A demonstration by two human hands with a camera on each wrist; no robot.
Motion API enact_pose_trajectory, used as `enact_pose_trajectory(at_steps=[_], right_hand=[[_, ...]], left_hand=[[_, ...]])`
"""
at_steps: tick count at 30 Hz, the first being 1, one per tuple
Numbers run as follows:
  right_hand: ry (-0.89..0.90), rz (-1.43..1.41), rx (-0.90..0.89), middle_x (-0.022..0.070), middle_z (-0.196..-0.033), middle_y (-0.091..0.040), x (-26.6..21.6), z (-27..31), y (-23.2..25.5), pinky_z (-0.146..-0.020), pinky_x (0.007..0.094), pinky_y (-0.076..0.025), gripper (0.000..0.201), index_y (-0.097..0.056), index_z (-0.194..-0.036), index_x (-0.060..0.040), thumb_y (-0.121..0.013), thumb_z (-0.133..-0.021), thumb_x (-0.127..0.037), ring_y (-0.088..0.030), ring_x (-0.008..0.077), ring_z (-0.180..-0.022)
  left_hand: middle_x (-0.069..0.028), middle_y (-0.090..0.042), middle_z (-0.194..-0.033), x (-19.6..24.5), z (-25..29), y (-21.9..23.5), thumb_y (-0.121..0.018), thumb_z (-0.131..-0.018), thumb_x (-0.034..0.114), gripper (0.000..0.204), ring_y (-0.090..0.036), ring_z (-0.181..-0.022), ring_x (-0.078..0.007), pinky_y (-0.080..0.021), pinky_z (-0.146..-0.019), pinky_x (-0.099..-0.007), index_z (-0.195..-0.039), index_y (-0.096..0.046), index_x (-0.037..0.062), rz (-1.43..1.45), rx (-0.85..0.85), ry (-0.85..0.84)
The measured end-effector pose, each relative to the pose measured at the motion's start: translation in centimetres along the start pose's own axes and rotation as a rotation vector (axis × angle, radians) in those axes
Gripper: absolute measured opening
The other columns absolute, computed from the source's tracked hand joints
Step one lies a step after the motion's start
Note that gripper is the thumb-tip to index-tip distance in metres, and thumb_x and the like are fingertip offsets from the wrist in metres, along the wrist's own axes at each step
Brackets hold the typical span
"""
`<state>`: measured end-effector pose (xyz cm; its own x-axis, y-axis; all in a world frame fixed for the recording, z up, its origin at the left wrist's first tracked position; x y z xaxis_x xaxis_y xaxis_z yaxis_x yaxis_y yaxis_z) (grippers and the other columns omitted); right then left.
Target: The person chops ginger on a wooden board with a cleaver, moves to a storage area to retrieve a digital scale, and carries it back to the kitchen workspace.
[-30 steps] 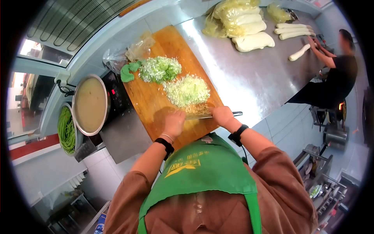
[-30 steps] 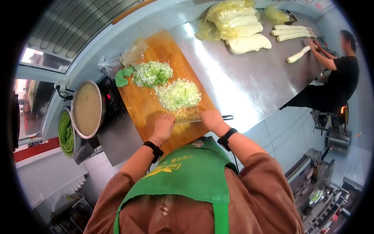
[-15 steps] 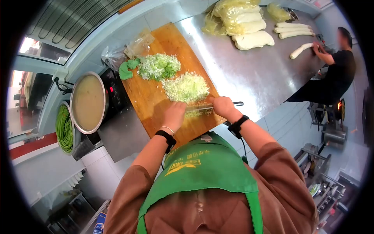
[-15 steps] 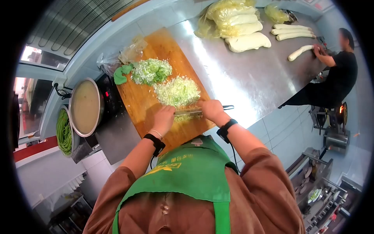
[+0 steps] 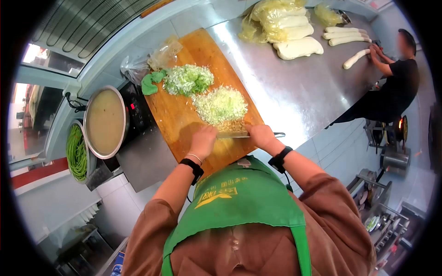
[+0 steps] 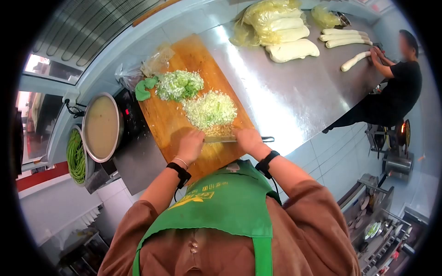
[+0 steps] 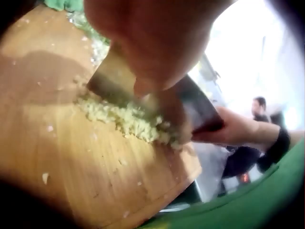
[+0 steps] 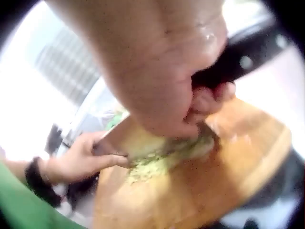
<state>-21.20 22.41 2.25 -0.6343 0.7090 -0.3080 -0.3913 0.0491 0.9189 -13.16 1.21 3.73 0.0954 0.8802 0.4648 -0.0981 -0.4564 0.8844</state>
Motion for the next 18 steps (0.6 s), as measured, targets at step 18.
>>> enact_pose_trajectory(at_steps=[18], right_hand=[[-0.178, -0.521, -0.092, 0.0216, -0.091, -0.068, -1.4, 4.8, 1.2, -0.077, 0.0515, -0.052, 0.027, -0.063, -0.116, -0.0121, -0.058, -0.089, -0.016, -0.066, 0.0424, -0.088]], left_hand=[[-0.0166, -0.057, -0.114, -4.9, 4.2, 3.6, -0.052, -0.082, -0.003, 0.04, -0.051, -0.112, -0.0384, -0.045, -0.095, -0.0454, -0.12, -0.058, 0.0052, 0.032, 0.176, 0.277]])
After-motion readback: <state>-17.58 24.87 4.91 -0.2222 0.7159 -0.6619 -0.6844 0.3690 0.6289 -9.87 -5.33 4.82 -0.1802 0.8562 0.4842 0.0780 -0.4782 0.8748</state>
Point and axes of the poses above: each hand's wrist, its own z-axis away from the middle knuckle, its own y-axis out of the back of the hand, x = y × z, the point moved 5 cm from there along -z, towards the middle knuckle
